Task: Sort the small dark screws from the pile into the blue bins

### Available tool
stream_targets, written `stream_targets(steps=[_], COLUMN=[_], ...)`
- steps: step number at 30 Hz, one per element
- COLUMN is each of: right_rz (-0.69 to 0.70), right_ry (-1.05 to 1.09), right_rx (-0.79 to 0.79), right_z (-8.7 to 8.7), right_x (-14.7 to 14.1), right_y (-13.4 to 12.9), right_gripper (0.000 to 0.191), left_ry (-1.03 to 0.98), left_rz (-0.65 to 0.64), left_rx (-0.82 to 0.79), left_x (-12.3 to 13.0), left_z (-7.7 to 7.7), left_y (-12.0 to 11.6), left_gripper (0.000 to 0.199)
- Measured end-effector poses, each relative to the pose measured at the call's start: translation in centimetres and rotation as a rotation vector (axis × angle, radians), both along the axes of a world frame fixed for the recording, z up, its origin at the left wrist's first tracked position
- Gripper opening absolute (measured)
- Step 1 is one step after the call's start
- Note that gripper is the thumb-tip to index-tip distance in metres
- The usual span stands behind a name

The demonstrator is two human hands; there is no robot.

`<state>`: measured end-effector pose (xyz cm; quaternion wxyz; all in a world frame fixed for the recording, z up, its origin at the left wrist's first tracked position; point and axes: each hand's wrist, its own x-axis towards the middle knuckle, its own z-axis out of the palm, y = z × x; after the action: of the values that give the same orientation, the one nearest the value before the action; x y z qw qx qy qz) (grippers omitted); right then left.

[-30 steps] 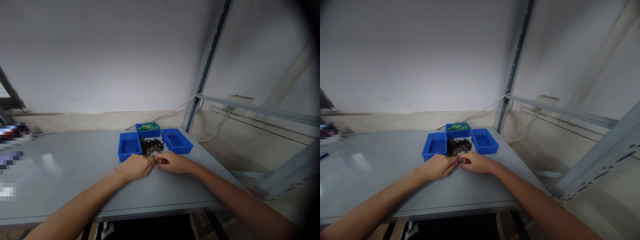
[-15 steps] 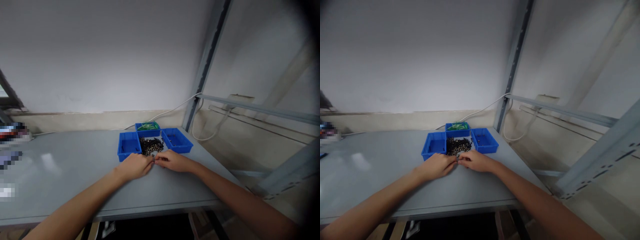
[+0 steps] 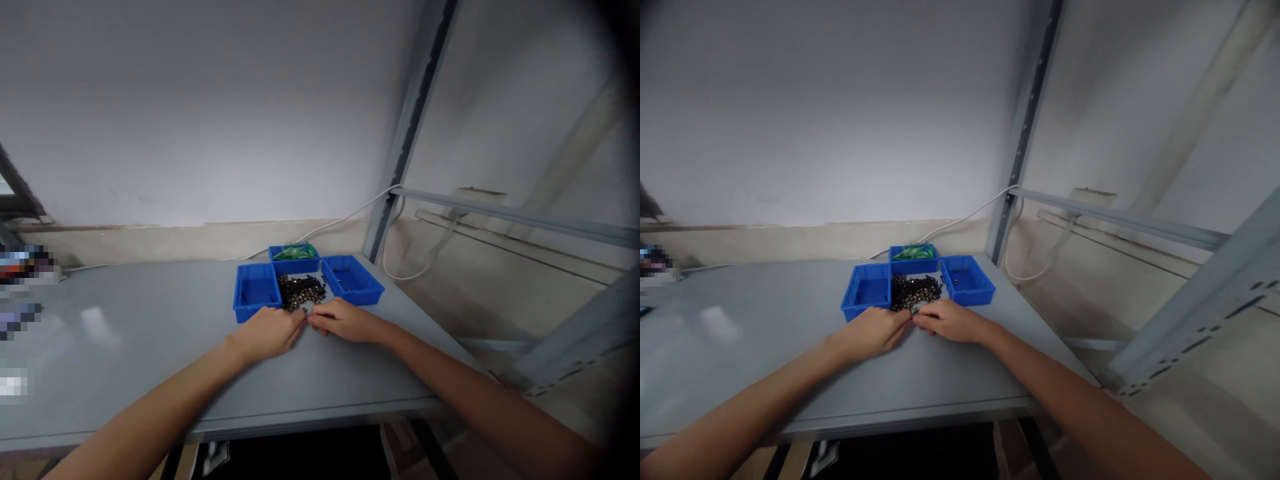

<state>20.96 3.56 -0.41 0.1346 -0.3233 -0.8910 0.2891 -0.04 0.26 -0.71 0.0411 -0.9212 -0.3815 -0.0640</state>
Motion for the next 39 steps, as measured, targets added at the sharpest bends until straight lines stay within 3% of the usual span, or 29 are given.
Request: stream_targets(steps=[9, 19, 29, 39], right_rz=[-0.038, 0.014, 0.001, 0.035], right_ry=[-0.024, -0.031, -0.018, -0.008], right_rx=[0.012, 0.026, -0.009, -0.053], right_z=[0.23, 0.31, 0.35, 0.20], right_x=[-0.09, -0.08, -0.12, 0.08], right_y=[0.15, -0.25, -0.13, -0.26], right_gripper=[0.027, 0.021, 0.028, 0.035], left_ry=[0.051, 0.016, -0.121, -0.111], left_rz=[0.012, 0.008, -0.011, 0.017], left_rx=[-0.011, -0.030, -0.050, -0.023], left_x=[-0.02, 0.00, -0.11, 0.07], left_z=[0.16, 0.24, 0.23, 0.12], left_y=[-0.07, 0.02, 0.03, 0.18], left_gripper=[0.027, 0.027, 0.027, 0.024])
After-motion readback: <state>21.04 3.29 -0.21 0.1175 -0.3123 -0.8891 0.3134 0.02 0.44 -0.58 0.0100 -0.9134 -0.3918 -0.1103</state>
